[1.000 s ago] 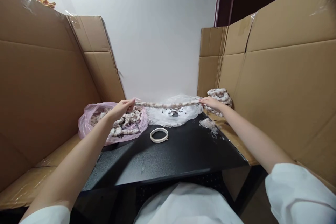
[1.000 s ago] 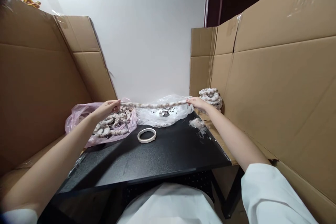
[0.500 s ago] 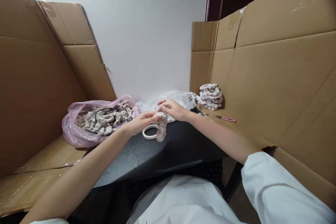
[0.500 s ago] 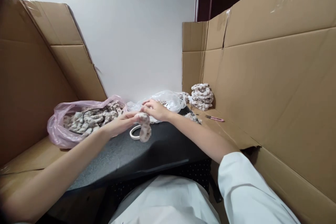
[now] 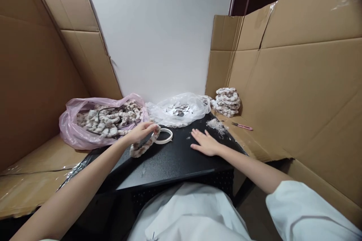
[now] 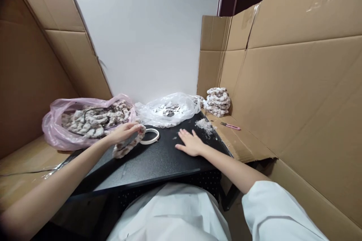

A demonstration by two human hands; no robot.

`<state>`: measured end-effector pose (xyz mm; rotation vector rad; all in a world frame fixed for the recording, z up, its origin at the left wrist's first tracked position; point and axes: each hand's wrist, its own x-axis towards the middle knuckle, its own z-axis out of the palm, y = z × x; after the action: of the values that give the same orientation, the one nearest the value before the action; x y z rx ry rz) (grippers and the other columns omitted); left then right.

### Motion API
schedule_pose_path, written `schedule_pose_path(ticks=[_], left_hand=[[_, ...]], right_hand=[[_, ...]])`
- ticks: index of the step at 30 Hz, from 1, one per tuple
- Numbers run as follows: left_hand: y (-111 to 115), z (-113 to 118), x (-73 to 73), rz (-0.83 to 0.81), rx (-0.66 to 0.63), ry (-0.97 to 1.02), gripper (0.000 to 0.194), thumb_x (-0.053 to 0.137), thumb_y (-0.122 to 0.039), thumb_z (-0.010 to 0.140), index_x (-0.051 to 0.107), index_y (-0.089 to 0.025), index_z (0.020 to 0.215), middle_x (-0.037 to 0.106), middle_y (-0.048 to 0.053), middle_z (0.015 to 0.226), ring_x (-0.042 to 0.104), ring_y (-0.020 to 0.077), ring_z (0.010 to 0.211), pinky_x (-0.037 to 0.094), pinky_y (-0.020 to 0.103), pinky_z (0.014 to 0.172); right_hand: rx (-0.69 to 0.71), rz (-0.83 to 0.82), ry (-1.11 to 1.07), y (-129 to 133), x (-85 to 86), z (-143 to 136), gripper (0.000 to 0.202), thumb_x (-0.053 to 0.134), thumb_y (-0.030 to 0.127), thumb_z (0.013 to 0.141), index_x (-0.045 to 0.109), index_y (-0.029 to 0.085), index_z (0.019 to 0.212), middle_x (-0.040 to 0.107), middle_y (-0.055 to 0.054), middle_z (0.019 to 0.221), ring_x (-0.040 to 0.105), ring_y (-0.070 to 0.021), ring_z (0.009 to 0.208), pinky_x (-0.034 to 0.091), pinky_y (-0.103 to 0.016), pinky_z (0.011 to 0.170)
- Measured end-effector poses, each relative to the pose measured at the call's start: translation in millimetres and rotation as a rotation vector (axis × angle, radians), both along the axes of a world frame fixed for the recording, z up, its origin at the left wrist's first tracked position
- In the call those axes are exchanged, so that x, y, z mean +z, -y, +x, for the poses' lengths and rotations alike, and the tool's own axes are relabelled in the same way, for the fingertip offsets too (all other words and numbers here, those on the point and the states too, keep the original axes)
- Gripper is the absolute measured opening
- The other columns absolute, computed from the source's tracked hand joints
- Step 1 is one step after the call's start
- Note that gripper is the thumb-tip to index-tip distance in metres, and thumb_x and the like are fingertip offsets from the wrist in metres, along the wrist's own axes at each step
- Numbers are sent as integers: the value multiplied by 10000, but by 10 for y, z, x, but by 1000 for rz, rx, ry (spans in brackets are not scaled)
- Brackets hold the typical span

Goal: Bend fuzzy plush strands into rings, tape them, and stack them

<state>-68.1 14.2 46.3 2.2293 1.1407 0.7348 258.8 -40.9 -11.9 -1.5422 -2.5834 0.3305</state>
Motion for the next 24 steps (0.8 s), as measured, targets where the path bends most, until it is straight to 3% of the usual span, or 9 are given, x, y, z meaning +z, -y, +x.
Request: schedule_pose_path(ticks=[3,6,8,12,15,17,20,24], left_hand=[[-83,-81,-128,133,107,10,479,398,-557,840,618,-178,646,674,54,739,599,189,740,470,272,737],[-121,-163,-225,174,162,24,486,391,-556,838,611,-173,637,666,55,717,590,188,708,472,276,728],[-112,-184,-253,190,168,32,485,401,-565,835,619,-174,647,660,54,707,588,191,706,474,275,711],[-70,-165,-257,204,185,31,480,422,-565,842,603,-182,618,632,41,648,572,181,663,470,265,668],[-56,-158,-269,180,162,11,489,418,-565,856,604,-182,616,636,43,641,577,178,652,466,262,672],[-50,-168,-284,159,160,-2,477,433,-570,851,636,-180,668,661,50,681,593,189,680,465,266,690],[-34,-185,-299,160,149,-12,451,457,-573,843,675,-182,791,686,59,772,607,205,740,461,271,712],[4,-166,-290,189,97,-18,457,446,-578,853,669,-182,805,676,61,784,597,206,753,460,272,717]], right_hand=[[-145,-2,86,-123,50,456,742,228,585,937,187,120,1514,135,-143,1573,114,-272,1468,-6,-576,1154],[-186,24,126,-90,131,550,709,218,546,951,215,108,1507,157,-157,1566,115,-275,1467,-42,-582,1148],[-108,80,71,8,175,311,716,216,563,948,215,118,1509,157,-153,1567,113,-278,1467,-26,-579,1152],[213,101,-35,155,145,-448,756,249,628,925,212,152,1512,128,-127,1578,106,-263,1470,-27,-547,1166],[229,38,-49,73,77,-676,762,244,629,927,208,140,1510,144,-139,1574,116,-259,1470,-25,-563,1160],[146,11,-35,-52,53,-546,750,236,610,936,204,128,1509,146,-144,1572,122,-269,1468,-24,-593,1148],[-5,0,13,-237,45,-105,748,209,593,943,185,107,1511,142,-147,1572,120,-278,1467,-33,-609,1137],[-169,12,81,-313,74,303,748,164,585,947,182,96,1512,151,-161,1569,118,-279,1467,-61,-582,1142]])
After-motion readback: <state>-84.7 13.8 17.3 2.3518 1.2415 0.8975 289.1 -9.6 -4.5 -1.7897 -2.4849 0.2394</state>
